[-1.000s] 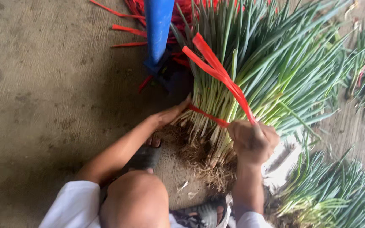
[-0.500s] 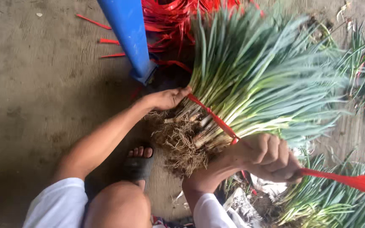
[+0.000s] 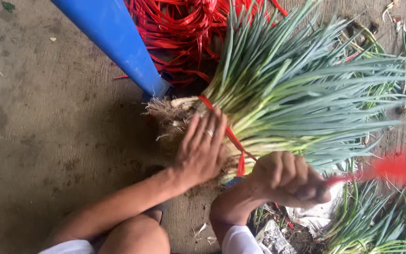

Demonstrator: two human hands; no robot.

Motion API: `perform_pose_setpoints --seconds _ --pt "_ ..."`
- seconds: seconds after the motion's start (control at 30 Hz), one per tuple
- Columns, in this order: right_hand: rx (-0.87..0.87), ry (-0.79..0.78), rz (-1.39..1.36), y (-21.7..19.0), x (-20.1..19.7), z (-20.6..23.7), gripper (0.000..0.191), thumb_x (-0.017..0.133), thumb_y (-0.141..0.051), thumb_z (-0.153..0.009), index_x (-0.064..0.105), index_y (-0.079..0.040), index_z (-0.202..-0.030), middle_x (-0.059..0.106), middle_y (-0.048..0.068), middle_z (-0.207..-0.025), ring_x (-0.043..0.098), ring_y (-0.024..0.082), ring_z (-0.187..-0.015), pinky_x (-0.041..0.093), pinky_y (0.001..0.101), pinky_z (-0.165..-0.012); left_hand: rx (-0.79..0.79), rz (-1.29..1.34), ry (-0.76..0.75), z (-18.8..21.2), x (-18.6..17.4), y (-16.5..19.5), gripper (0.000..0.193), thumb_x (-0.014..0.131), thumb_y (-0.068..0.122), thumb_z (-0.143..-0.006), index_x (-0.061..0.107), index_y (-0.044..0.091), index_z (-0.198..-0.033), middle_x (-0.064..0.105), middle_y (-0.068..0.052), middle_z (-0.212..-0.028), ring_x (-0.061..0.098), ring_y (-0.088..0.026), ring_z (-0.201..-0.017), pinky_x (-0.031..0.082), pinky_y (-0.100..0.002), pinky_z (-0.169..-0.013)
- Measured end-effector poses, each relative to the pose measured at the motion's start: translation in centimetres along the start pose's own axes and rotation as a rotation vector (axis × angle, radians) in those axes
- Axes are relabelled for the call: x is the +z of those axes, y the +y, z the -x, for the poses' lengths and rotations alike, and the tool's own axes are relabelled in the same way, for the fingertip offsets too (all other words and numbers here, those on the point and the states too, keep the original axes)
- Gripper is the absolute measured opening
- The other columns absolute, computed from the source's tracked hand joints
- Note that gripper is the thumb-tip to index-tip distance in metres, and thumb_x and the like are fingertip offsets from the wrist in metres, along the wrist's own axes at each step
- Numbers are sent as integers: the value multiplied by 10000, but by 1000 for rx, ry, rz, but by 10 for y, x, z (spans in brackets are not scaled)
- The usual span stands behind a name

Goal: The person sits on the floor among piles of harvested scallions, strips outer leaves and dirt from the bulbs, gathers scallions into bunches, and ties each bunch with a red rubber band, placing finished bunches aside.

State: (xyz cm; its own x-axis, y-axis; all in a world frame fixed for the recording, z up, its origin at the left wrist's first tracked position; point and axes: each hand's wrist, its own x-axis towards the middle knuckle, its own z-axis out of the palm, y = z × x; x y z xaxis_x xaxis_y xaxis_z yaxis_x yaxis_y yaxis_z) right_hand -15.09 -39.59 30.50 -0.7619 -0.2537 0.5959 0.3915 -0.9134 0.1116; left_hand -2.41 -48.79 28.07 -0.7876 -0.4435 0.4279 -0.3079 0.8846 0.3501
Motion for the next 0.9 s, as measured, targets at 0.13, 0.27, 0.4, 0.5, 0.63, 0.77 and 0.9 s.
perform_pose_setpoints --seconds 0.13,0.27,0.4,0.5,0.63,0.77,0.9 --pt "286 160 584 -29 37 4 491 432 -225 -1057 267 -194 -596 209 -53 -506 196 99 -421 267 287 -394 -47 -109 7 1 25 -8 630 482 254 -972 441 -134 -1467 456 -341 -1519 484 -441 -1407 287 -556 -1235" --pt "505 239 897 -79 59 11 547 471 -249 -1056 291 -123 -555 258 10 -461 224 133 -407 275 359 -515 -80 -84 35 6 36 5 556 495 251 -1041 476 -77 -1490 485 -291 -1560 512 -414 -1375 320 -542 -1232" --pt "614 226 961 -136 54 45 527 516 -288 -1023 319 -101 -571 296 32 -468 258 177 -439 338 439 -613 -86 -112 65 12 62 4 534 507 264 -1086 485 -63 -1508 521 -255 -1522 519 -388 -1415 320 -535 -1228" --pt "691 253 1018 -181 55 78 518 524 -288 -1019 329 -97 -579 305 31 -487 279 186 -475 351 455 -655 -112 -157 -22 10 75 1 559 523 255 -1064 484 -86 -1505 539 -278 -1474 512 -405 -1381 308 -541 -1198" --pt "705 238 1099 -229 67 99 505 534 -288 -1014 342 -92 -590 317 28 -512 307 199 -523 368 476 -711 -108 -184 8 3 67 15 500 530 248 -1101 483 -42 -1505 562 -244 -1465 518 -386 -1362 308 -585 -1174" --pt "605 303 1065 -240 70 90 493 544 -288 -1010 355 -87 -602 328 26 -538 335 211 -571 385 497 -768 132 -448 267 8 40 40 501 579 343 -948 564 141 -1406 561 -231 -1429 508 -404 -1327 287 -628 -1069" --pt "498 313 833 -214 70 71 498 528 -284 -1043 362 -110 -608 307 6 -537 324 184 -559 377 492 -847 552 130 -315 2 17 29 376 698 340 -860 650 81 -1129 639 -113 -1198 582 -276 -1177 345 -582 -1044"
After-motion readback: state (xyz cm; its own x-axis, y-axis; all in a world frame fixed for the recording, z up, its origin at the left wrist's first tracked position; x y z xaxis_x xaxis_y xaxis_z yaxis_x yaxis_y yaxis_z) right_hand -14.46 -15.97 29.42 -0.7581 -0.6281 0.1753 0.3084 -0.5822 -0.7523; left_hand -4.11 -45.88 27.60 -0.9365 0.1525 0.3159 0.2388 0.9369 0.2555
